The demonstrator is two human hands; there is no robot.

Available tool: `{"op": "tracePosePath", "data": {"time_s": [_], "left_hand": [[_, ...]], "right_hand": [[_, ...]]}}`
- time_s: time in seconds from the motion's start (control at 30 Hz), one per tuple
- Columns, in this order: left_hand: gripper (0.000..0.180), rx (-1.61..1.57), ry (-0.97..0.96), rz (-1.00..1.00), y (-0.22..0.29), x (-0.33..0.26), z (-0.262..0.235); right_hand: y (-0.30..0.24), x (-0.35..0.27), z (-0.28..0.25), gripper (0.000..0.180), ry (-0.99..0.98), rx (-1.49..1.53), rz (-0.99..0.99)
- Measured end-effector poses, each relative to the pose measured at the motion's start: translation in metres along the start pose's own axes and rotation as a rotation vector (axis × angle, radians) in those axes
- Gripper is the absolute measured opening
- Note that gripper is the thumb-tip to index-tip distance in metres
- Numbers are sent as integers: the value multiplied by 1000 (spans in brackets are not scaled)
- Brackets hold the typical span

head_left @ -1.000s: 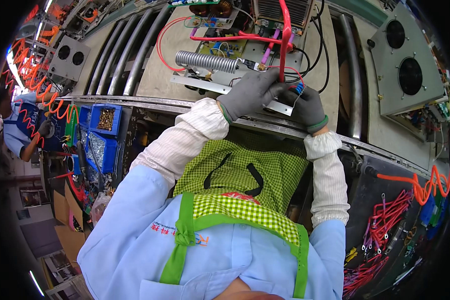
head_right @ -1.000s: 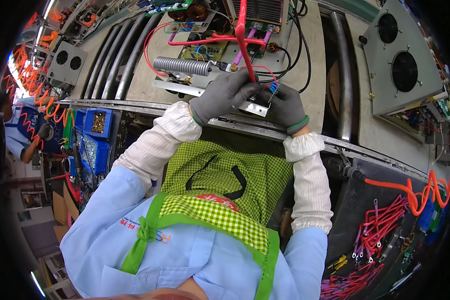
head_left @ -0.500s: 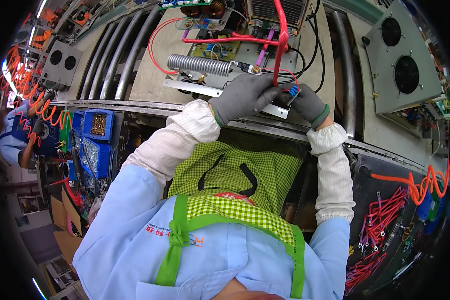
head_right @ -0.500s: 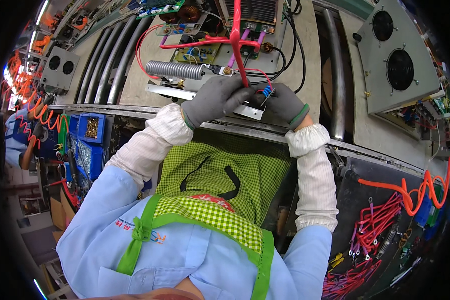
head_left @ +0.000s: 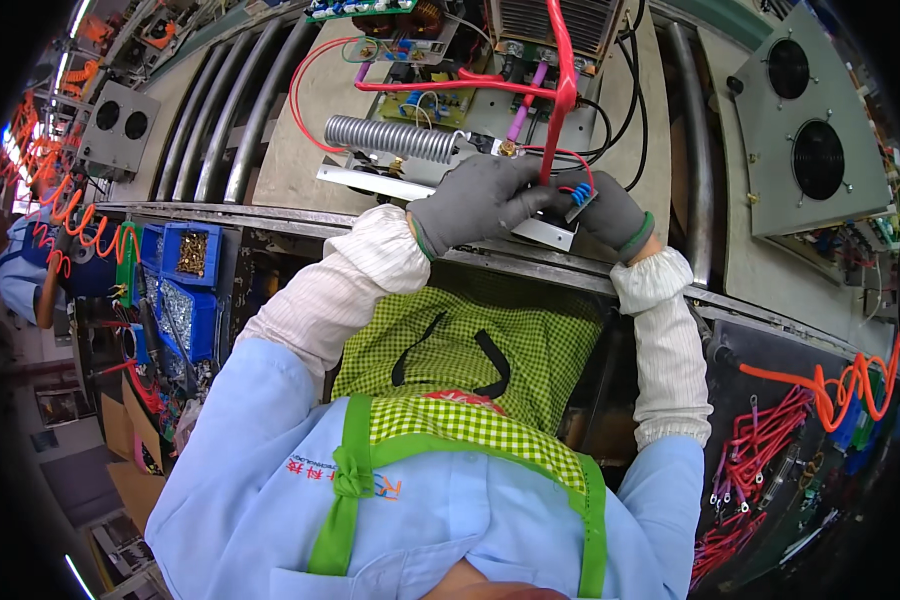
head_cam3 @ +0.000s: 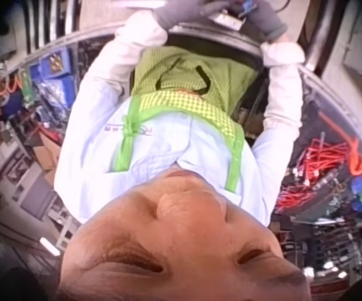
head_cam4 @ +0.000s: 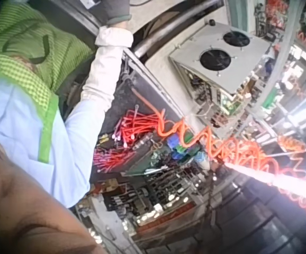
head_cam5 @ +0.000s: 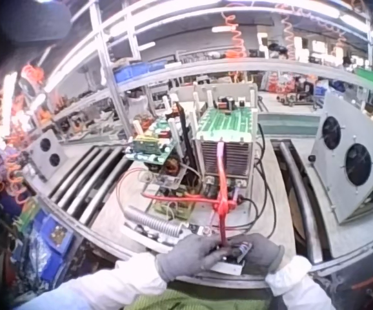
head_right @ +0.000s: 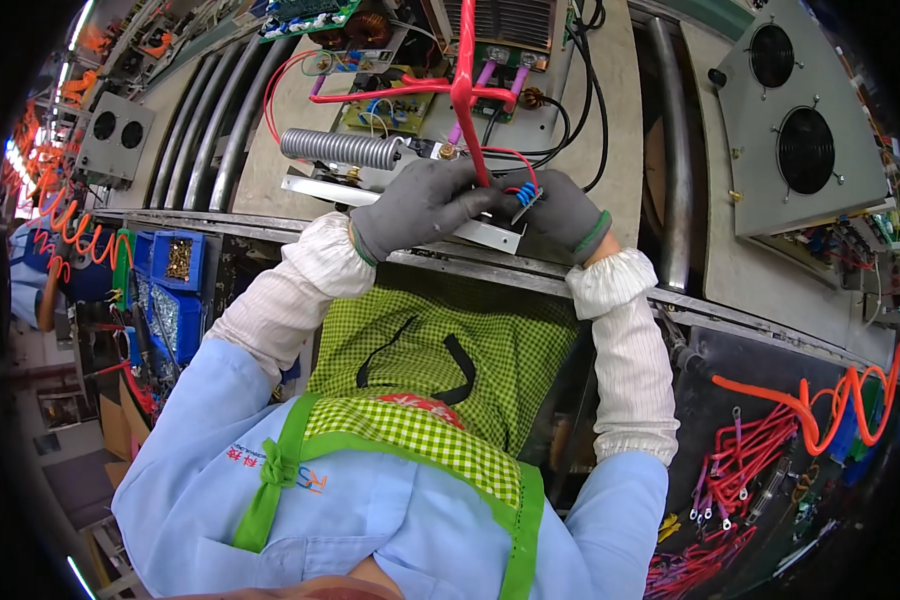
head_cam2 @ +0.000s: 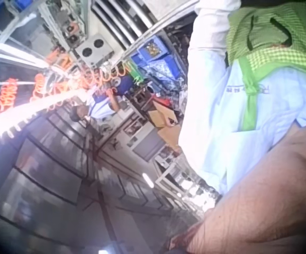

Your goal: The person assembles an electronic device on a workbench, using a power drill to fasten components and a wrench to tighten nuts. They handle various wires, circuit boards, and small hardware parts, organizing them into bins and attaching them to the device.

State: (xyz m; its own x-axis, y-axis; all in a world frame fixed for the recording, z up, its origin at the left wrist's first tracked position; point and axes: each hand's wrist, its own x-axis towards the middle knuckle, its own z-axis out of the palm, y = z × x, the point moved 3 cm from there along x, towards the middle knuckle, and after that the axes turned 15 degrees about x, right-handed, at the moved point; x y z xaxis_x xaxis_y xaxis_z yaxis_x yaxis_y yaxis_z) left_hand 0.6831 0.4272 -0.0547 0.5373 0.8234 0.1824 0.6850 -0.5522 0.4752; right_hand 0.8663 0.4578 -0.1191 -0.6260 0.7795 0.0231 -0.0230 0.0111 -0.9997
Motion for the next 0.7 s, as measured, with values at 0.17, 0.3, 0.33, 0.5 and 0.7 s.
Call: {"op": "tracePosePath", "data": {"time_s": [0.17,0.3,0.33,0.5,0.7], "left_hand": [[26,0,-46,-11,0,2,1],[27,54,-24,64,5,-2,-5],[29,77,4,64,9,-2,-8],[28,181,65,58,1,-8,-5],[22,136,167,111,-4,-10,-7]], "right_hand": [[-3,0,-3,28,-45,41,83],[-13,2,-6,29,-81,-125,23],[-19,3,-6,29,-111,-176,1],[-16,10,-6,30,-212,-66,29],[-5,38,-8,28,-334,-236,-121]]}}
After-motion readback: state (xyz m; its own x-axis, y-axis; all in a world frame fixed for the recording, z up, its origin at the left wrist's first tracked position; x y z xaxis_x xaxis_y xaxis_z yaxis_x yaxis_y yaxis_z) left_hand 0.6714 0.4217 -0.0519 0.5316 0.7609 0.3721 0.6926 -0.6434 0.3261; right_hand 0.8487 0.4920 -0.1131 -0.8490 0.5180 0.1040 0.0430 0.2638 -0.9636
